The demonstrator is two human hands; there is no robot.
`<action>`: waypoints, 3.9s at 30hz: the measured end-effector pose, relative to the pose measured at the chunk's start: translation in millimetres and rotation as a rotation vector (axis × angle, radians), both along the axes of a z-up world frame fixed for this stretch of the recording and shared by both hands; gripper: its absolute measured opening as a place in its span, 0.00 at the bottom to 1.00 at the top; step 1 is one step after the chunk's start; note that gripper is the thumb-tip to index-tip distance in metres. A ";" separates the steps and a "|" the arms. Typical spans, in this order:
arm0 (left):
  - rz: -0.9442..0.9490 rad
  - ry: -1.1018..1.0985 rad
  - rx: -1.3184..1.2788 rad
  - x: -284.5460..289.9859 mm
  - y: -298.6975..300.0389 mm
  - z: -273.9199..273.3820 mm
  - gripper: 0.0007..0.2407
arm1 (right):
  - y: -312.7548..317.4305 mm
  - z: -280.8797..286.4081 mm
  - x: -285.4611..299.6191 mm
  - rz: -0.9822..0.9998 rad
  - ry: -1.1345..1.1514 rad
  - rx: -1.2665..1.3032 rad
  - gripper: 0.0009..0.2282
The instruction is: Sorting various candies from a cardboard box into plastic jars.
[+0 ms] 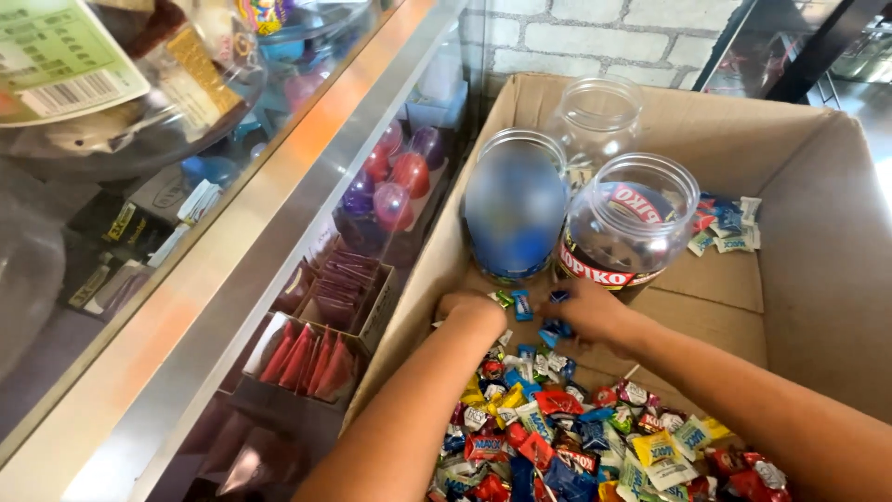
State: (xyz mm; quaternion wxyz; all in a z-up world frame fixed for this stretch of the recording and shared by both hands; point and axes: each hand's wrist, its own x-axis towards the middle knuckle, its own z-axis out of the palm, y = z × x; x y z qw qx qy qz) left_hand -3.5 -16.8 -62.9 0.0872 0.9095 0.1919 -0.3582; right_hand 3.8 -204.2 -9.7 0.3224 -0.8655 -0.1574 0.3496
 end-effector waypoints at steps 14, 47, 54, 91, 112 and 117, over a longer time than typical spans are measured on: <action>0.048 -0.134 -0.042 -19.7 -5.2 43.1 0.23 | 37.5 -38.4 1.2 0.185 -0.646 -0.367 0.16; -0.018 -0.154 -0.995 -38.7 44.3 171.4 0.11 | 102.8 -76.6 19.8 0.471 -1.566 0.407 0.12; -0.029 -0.122 -1.286 -59.3 36.0 203.1 0.09 | 49.0 -59.1 26.8 0.428 -0.902 0.369 0.13; 0.848 -0.892 -0.721 294.8 -328.6 -38.4 0.23 | -257.3 -85.7 346.7 -1.037 0.148 0.949 0.15; -0.069 -1.007 -0.835 145.1 -265.1 96.3 0.21 | -236.0 83.9 260.6 -0.562 0.128 0.852 0.15; -0.436 -0.199 -0.976 -1.1 -176.2 210.8 0.18 | -119.2 225.5 108.5 -0.358 0.032 0.891 0.16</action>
